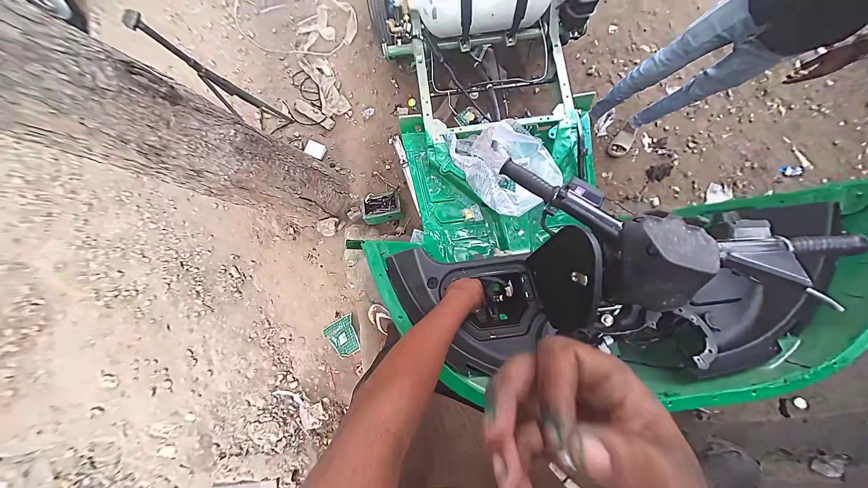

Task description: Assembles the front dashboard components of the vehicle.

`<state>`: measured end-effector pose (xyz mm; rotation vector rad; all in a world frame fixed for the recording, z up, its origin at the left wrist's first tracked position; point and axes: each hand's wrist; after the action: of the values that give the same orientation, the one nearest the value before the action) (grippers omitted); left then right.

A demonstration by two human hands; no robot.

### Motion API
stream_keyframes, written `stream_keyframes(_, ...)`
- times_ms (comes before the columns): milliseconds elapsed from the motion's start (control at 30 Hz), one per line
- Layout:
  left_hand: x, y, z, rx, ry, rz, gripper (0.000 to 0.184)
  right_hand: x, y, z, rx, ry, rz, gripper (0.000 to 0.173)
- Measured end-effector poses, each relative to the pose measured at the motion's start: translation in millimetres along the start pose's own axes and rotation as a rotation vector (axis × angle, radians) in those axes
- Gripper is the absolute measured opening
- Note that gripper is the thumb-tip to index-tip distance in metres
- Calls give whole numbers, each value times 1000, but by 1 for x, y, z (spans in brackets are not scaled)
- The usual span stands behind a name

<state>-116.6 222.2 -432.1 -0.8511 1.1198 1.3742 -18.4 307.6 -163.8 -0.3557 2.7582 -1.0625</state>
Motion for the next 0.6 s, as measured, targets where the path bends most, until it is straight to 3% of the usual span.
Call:
stream_keyframes(67, -6, 0, -1, -49, 8, 35, 32, 12, 48, 38, -206, -85, 195, 3)
stream_keyframes(133, -9, 6, -4, -76, -7, 19, 31, 22, 91, 76, -485, -201, 421, 7)
stream_keyframes(200, -8, 4, -5, -83, -3, -4, 33, 20, 127, 107, -666, -361, 514, 18)
stream_keyframes(333, -15, 9, -1, -136, -19, 9, 36, 14, 169, 142, -882, -527, 521, 12)
stream_keyframes(500, -22, 6, -12, -230, -8, 33, 33, 14, 175, 167, -828, -671, 495, 19)
stream_keyframes(600, -11, 4, -9, -173, -32, 37, 30, 11, 185, 170, -976, -715, 454, 16)
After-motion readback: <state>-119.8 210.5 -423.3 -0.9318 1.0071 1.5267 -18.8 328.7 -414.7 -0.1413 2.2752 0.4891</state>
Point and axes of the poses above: each hand's wrist, its own x-axis towards the middle knuckle, its own y-axis out of the back of the hand, z = x × y, and after that the axes turned 12 degrees about -x, right-handed
